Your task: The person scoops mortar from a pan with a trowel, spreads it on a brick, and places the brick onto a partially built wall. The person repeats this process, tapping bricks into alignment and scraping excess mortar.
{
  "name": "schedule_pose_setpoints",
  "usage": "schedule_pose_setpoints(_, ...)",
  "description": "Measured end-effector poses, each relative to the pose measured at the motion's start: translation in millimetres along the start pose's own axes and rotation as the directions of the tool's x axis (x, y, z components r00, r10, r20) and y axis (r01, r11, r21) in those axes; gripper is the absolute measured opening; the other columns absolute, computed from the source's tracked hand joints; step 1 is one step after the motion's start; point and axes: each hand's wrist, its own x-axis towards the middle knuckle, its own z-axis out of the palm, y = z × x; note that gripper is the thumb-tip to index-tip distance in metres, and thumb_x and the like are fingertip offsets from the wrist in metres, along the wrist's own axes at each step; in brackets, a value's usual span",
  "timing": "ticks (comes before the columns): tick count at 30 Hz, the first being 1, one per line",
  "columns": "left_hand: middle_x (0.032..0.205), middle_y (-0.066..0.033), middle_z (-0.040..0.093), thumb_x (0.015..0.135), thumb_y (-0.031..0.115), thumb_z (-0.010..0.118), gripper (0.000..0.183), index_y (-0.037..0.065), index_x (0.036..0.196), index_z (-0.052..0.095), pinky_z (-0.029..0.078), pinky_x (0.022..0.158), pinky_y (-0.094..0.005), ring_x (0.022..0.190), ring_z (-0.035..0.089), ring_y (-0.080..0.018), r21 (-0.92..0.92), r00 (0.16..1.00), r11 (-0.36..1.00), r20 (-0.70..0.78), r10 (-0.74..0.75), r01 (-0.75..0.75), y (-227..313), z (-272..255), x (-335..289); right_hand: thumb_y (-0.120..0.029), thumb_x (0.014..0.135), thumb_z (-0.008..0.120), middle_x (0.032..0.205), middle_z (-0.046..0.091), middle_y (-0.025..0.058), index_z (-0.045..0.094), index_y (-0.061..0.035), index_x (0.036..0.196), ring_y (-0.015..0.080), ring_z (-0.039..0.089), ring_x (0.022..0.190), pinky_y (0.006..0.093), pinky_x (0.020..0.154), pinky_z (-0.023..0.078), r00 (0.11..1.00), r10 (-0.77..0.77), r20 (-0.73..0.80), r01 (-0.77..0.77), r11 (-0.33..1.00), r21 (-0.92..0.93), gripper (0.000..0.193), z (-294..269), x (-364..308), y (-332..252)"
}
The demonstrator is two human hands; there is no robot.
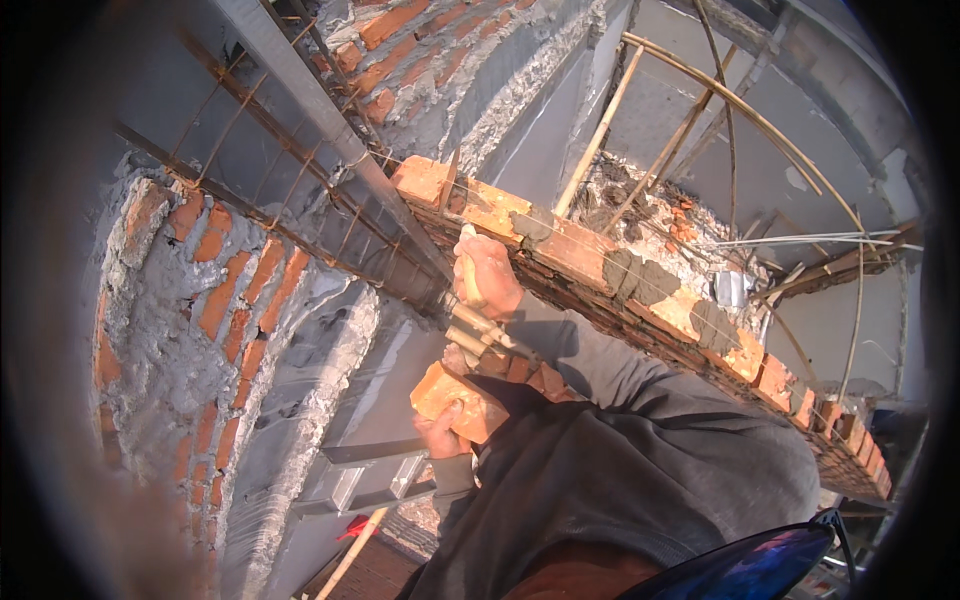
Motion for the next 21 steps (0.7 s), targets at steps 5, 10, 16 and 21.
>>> schedule_pose_setpoints(5,0.111,-0.0177,0.07,0.077,-0.01,0.065,0.049,-0.011,0.125,0.059,0.061,0.086,-0.0392,0.095,0.073,-0.0273,-0.032,1.0,0.999,-0.016,0.022,-0.022,-3.9,4.5,-5.1,-0.03,0.101,0.055,0.07,0.054,0.0068,0.053,-0.0068,0.098,0.0181,0.052,0.046,0.0324,0.041,0.042,0.997,0.047,-0.054,-0.044,0.998,0.051,0.023,0.9,-25.7,10.5)
schedule_pose_setpoints(10,0.113,-0.0175,0.07,0.078,-0.011,0.064,0.05,-0.011,0.128,0.058,0.06,0.087,-0.039,0.097,0.072,-0.0269,-0.039,1.0,0.999,-0.009,0.009,-0.01,0.1,3.7,6.6,-0.03,0.101,0.055,0.072,0.055,0.0087,0.052,-0.0064,0.099,0.02,0.053,0.045,0.0345,0.04,0.043,1.0,-0.028,-0.013,0.03,0.99,0.137,0.024,16.9,-12.8,28.1)
schedule_pose_setpoints(16,0.112,-0.0173,0.07,0.081,-0.011,0.065,0.045,-0.01,0.126,0.059,0.059,0.088,-0.0394,0.096,0.072,-0.0259,-0.013,1.0,1.0,-0.022,0.018,-0.019,9.9,-2.2,20.1,-0.029,0.103,0.054,0.071,0.055,0.0091,0.051,-0.0058,0.1,0.0204,0.054,0.046,0.0348,0.04,0.043,0.995,-0.016,-0.103,0.028,0.992,0.122,0.024,39.6,0.9,23.4)
schedule_pose_setpoints(21,0.111,-0.0171,0.07,0.08,-0.01,0.066,0.044,-0.011,0.124,0.06,0.059,0.087,-0.0388,0.095,0.072,-0.0255,0.022,1.0,1.0,-0.025,0.012,-0.012,14.8,-3.0,26.7,-0.031,0.105,0.051,0.07,0.055,0.0091,0.049,-0.0047,0.101,0.0195,0.055,0.047,0.0335,0.042,0.045,0.981,-0.191,0.031,0.189,0.981,0.047,0.027,50.0,10.9,16.0)
